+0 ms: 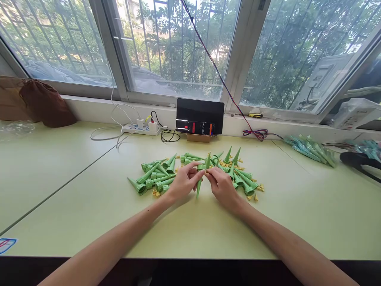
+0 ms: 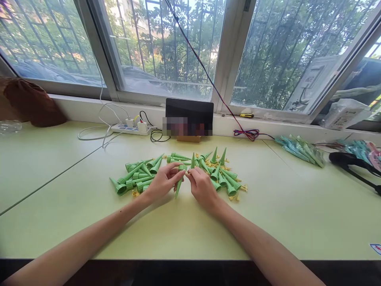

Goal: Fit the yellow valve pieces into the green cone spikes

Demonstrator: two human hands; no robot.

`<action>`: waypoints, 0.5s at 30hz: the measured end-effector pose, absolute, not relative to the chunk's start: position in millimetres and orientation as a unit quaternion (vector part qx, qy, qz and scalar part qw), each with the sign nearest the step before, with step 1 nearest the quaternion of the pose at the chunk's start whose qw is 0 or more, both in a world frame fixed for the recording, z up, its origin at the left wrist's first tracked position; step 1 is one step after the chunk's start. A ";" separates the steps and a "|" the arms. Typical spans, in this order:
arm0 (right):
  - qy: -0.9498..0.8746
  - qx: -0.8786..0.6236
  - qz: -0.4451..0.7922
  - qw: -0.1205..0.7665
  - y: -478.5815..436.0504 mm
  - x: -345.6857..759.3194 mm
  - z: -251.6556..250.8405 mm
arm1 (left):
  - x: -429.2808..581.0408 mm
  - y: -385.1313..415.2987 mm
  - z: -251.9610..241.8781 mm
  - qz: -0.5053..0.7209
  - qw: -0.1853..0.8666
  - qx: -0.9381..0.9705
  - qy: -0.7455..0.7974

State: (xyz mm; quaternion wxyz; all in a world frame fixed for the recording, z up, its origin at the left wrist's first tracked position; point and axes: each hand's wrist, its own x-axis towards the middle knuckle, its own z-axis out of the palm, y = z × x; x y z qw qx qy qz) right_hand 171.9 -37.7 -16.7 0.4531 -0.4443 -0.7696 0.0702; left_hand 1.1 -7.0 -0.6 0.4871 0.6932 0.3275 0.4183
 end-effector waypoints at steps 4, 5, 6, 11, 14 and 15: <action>-0.775 -0.443 0.068 0.447 -36.9 171.5 -18.8 | 1.4 -8.5 -1.2 0.423 0.466 0.708 0.322; -0.776 -0.440 0.068 0.446 -36.0 171.8 -19.9 | 1.5 -9.1 -1.1 0.423 0.459 0.712 0.323; -0.778 -0.439 0.068 0.444 -34.9 172.3 -21.1 | 1.6 -9.6 -1.1 0.423 0.450 0.716 0.325; -0.780 -0.435 0.077 0.443 -30.0 175.0 -26.4 | 2.7 -11.3 -0.9 0.423 0.434 0.725 0.326; -0.771 -0.440 0.087 0.452 -30.6 173.7 -24.2 | 3.2 -10.8 -0.9 0.430 0.447 0.714 0.326; -0.766 -0.443 0.092 0.456 -31.4 172.7 -22.5 | 3.3 -10.4 -0.8 0.434 0.452 0.708 0.327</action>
